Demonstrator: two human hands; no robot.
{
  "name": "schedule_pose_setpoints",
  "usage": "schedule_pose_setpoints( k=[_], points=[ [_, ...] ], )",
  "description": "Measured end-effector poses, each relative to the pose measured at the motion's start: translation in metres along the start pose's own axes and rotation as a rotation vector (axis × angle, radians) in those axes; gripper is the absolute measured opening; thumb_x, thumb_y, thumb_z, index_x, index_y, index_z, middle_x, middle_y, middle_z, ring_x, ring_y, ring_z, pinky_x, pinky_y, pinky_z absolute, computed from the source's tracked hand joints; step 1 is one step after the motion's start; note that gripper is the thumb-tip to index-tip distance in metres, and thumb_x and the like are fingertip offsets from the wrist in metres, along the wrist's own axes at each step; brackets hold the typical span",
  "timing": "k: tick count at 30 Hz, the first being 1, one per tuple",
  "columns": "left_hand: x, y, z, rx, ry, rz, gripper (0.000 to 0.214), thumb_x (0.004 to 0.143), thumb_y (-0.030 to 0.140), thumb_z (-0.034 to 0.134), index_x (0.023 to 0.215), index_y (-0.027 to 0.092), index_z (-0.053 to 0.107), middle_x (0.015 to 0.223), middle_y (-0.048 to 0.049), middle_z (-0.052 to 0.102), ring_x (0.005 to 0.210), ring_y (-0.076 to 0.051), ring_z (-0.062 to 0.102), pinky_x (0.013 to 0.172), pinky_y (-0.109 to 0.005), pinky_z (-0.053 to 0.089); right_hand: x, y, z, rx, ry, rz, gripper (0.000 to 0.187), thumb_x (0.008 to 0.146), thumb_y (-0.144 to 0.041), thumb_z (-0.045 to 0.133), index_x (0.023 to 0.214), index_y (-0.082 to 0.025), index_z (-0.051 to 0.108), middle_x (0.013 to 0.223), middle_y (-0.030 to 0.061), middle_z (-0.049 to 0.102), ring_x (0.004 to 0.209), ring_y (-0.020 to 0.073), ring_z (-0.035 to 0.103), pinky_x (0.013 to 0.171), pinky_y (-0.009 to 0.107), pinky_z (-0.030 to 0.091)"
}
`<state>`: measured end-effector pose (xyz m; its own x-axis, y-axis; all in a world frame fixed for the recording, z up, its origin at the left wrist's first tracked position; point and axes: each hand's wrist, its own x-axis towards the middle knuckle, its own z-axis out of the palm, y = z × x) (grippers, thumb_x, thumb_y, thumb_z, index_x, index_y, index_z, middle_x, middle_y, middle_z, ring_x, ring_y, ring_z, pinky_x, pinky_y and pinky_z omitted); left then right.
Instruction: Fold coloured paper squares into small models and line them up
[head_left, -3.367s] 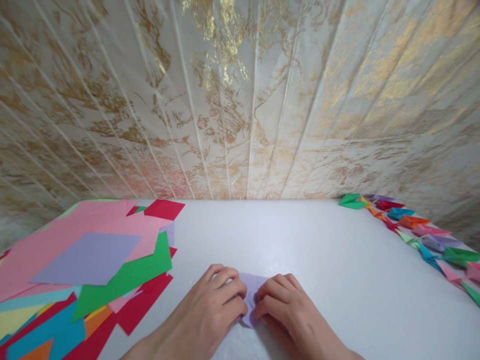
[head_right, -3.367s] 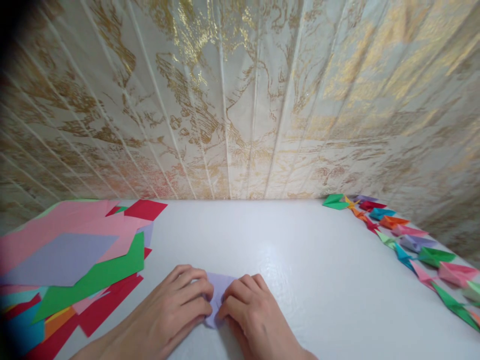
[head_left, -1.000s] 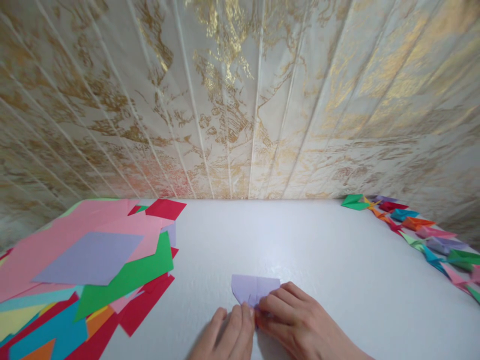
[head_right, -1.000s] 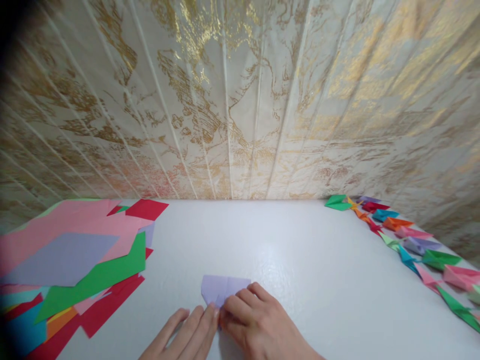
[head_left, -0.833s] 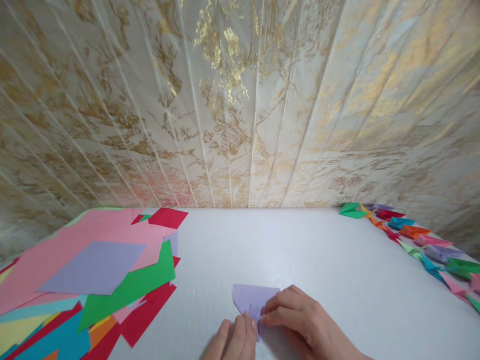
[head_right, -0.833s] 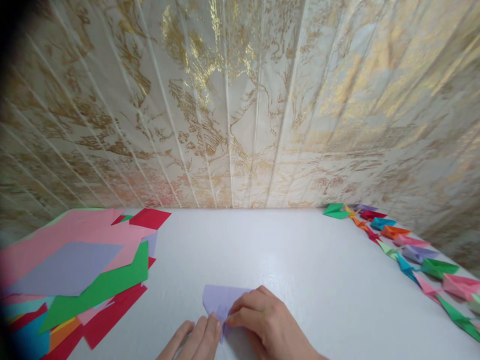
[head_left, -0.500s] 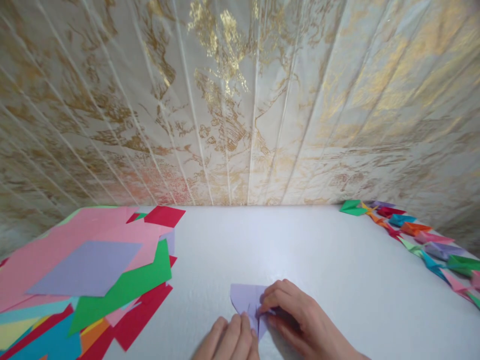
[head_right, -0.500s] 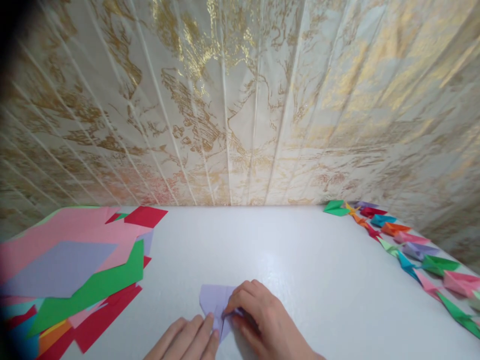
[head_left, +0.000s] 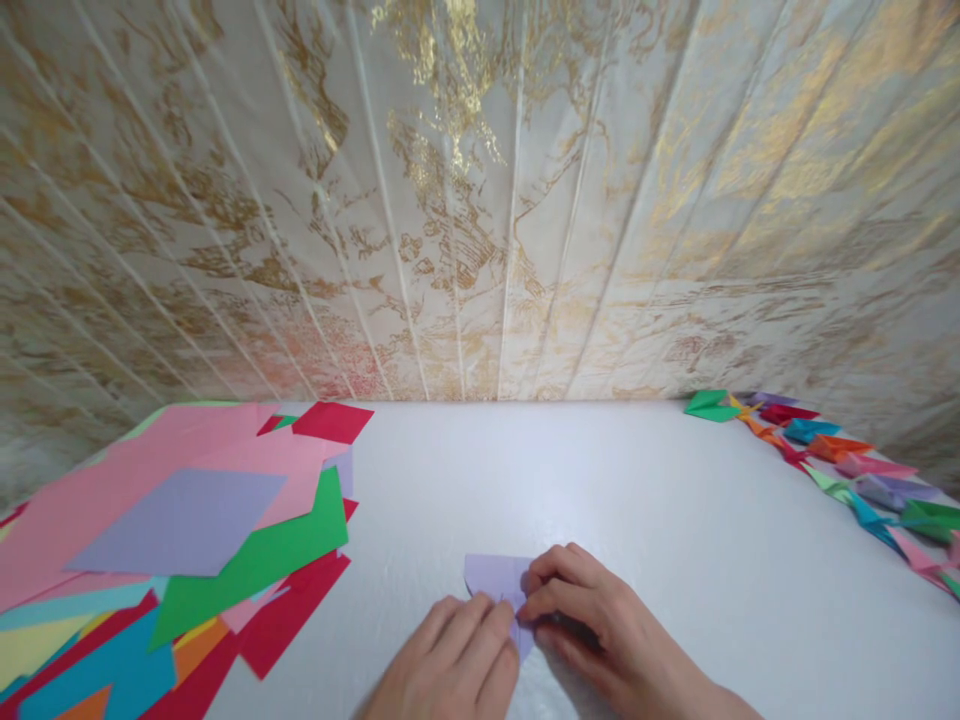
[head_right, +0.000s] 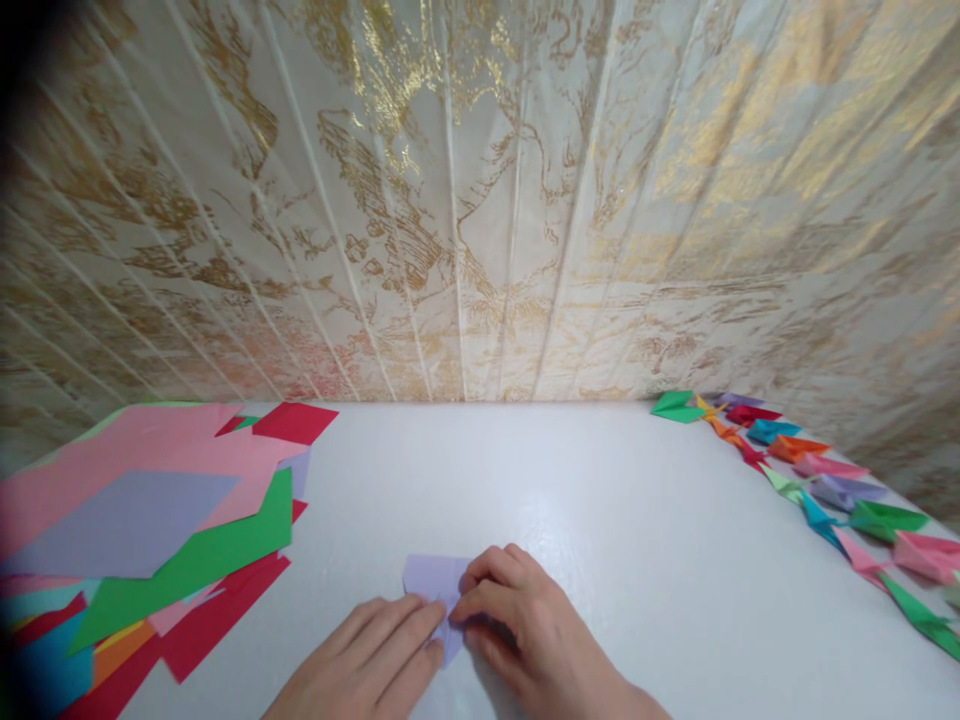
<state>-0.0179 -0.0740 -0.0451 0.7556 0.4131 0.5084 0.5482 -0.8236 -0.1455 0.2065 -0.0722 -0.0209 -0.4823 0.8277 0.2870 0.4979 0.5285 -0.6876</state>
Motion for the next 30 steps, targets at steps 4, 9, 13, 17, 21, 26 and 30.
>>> schedule_pose_setpoints(
  k=[4, 9, 13, 17, 21, 26, 30],
  points=[
    [0.009, -0.004, -0.002, -0.157, 0.03, -0.069, 0.033, 0.101, 0.008, 0.031, 0.106, 0.016, 0.062, 0.097, -0.0023, 0.072, 0.083, -0.018, 0.063, 0.079, -0.032, 0.046, -0.001, -0.001, -0.002, 0.042, -0.018, 0.025, 0.028, 0.086, 0.001, 0.055, 0.095, -0.021, 0.069, 0.1, 0.0039, 0.065, 0.095, 0.0166, 0.062, 0.085, 0.028, 0.052],
    [0.012, -0.01, -0.01, -0.377, -0.136, -0.199, 0.037, 0.089, -0.001, 0.04, 0.115, 0.017, 0.059, 0.107, -0.0038, 0.069, 0.088, -0.019, 0.063, 0.081, -0.031, 0.05, 0.001, -0.001, -0.001, 0.069, -0.044, 0.06, 0.023, 0.09, -0.003, 0.053, 0.098, -0.022, 0.064, 0.092, 0.0012, 0.067, 0.089, 0.0173, 0.06, 0.086, 0.033, 0.047],
    [0.019, -0.014, -0.018, -0.481, -0.303, -0.286, 0.032, 0.084, 0.003, 0.057, 0.111, 0.019, 0.061, 0.116, -0.0045, 0.066, 0.099, -0.023, 0.062, 0.09, -0.037, 0.05, 0.005, -0.004, 0.002, 0.073, -0.081, 0.157, 0.013, 0.092, -0.01, 0.056, 0.088, -0.021, 0.059, 0.093, 0.0024, 0.062, 0.091, 0.0194, 0.056, 0.086, 0.034, 0.045],
    [0.025, -0.014, -0.019, -0.547, -0.338, -0.329, 0.026, 0.085, 0.001, 0.058, 0.102, 0.02, 0.062, 0.111, -0.0039, 0.065, 0.099, -0.023, 0.06, 0.089, -0.037, 0.048, 0.007, -0.009, -0.001, 0.133, -0.104, 0.182, 0.015, 0.096, -0.012, 0.047, 0.085, -0.021, 0.051, 0.093, 0.0029, 0.057, 0.091, 0.02, 0.053, 0.087, 0.037, 0.043],
    [0.027, -0.013, -0.018, -0.59, -0.336, -0.355, 0.023, 0.086, -0.003, 0.056, 0.091, 0.019, 0.06, 0.105, -0.003, 0.063, 0.096, -0.021, 0.058, 0.086, -0.034, 0.046, 0.009, -0.015, -0.008, 0.147, -0.168, 0.196, 0.019, 0.096, -0.011, 0.046, 0.08, -0.021, 0.05, 0.099, 0.003, 0.056, 0.097, 0.0204, 0.052, 0.099, 0.043, 0.037],
    [0.023, -0.015, -0.019, -0.673, -0.328, -0.369, 0.016, 0.084, 0.005, 0.062, 0.09, 0.02, 0.06, 0.106, -0.0024, 0.063, 0.098, -0.021, 0.057, 0.087, -0.033, 0.044, 0.009, -0.016, -0.006, 0.136, -0.167, 0.235, 0.021, 0.091, -0.006, 0.049, 0.076, -0.02, 0.049, 0.098, 0.0022, 0.056, 0.096, 0.0199, 0.052, 0.103, 0.045, 0.033],
    [0.028, -0.021, -0.022, -0.712, -0.369, -0.388, 0.017, 0.09, 0.005, 0.056, 0.082, 0.02, 0.061, 0.101, 0.0001, 0.063, 0.094, -0.018, 0.058, 0.083, -0.03, 0.042, 0.007, -0.008, 0.0, 0.181, -0.081, 0.257, 0.021, 0.083, -0.001, 0.054, 0.086, -0.021, 0.054, 0.094, 0.0013, 0.057, 0.093, 0.0197, 0.052, 0.093, 0.039, 0.039]
  ],
)
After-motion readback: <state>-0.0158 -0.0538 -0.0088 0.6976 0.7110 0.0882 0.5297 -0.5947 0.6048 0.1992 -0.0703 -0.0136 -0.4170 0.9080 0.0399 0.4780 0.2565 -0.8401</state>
